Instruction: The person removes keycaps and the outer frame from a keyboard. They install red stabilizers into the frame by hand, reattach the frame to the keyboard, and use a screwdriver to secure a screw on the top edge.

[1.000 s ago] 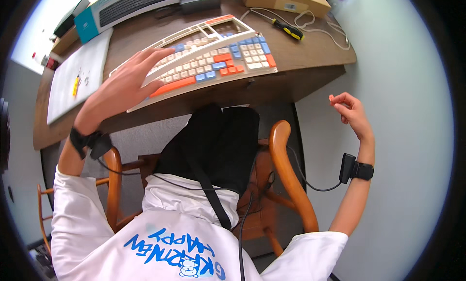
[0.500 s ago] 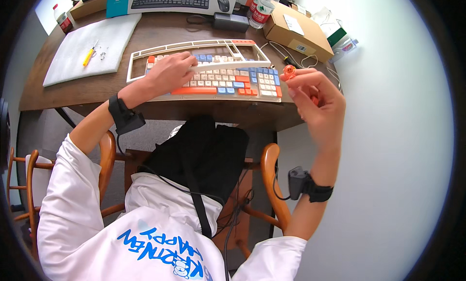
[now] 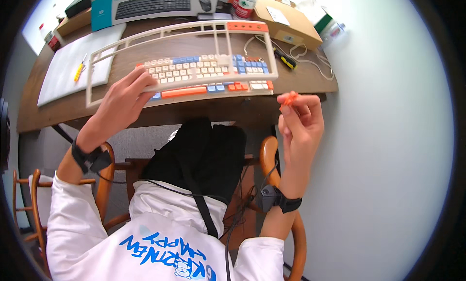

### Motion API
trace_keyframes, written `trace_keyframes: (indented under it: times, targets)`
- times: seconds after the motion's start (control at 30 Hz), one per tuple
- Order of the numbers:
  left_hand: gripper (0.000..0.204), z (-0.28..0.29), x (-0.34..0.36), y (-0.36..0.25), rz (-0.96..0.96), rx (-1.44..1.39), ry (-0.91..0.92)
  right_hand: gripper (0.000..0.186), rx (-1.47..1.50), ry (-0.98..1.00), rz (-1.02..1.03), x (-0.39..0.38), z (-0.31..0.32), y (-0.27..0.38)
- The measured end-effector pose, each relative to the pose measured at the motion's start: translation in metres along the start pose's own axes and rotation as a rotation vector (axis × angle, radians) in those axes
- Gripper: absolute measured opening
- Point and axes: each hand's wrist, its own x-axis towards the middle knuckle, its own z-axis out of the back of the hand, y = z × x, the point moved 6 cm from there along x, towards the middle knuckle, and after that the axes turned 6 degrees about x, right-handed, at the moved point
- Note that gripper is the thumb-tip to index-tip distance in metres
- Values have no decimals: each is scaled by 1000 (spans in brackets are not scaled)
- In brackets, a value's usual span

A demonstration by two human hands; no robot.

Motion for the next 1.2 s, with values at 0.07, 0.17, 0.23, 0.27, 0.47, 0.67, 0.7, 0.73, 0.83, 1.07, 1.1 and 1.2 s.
trace_keyframes:
  times: [0.07,0.17,0.23,0.27,0.47,0.67,0.7,0.73,0.83,1.07,1.1,1.2]
  targets:
    - [19,12,-14,-13,-9,35,25,21,76,-72,-9,-2,3,-3]
    - [19,21,-33,-20,21,65,61,23,110,-86,-27,-4,4,-6]
    - [18,27,-45,-17,82,66,73,23,105,-67,-19,2,7,-6]
    - [18,31,-49,-18,79,63,77,23,103,-36,-14,8,7,-5]
    - [20,47,-61,-26,73,118,21,22,-21,-42,-44,52,28,29]
    - [23,36,-72,-33,-47,89,16,27,-84,-27,-163,50,18,4]
    - [23,35,-72,-32,-45,86,21,26,-80,3,-177,50,17,1]
    - [22,34,-71,-33,-89,115,25,26,-75,32,-193,49,16,-2]
    - [21,28,-72,-33,-153,150,42,27,-180,69,-194,50,8,2]
    - [18,18,-71,-31,-177,72,102,26,-344,246,-210,53,3,-4]
    - [18,15,-71,-31,-178,68,108,27,-365,271,-251,52,7,-10]
    - [19,10,-70,-33,-196,80,128,28,-412,274,-294,47,18,-22]
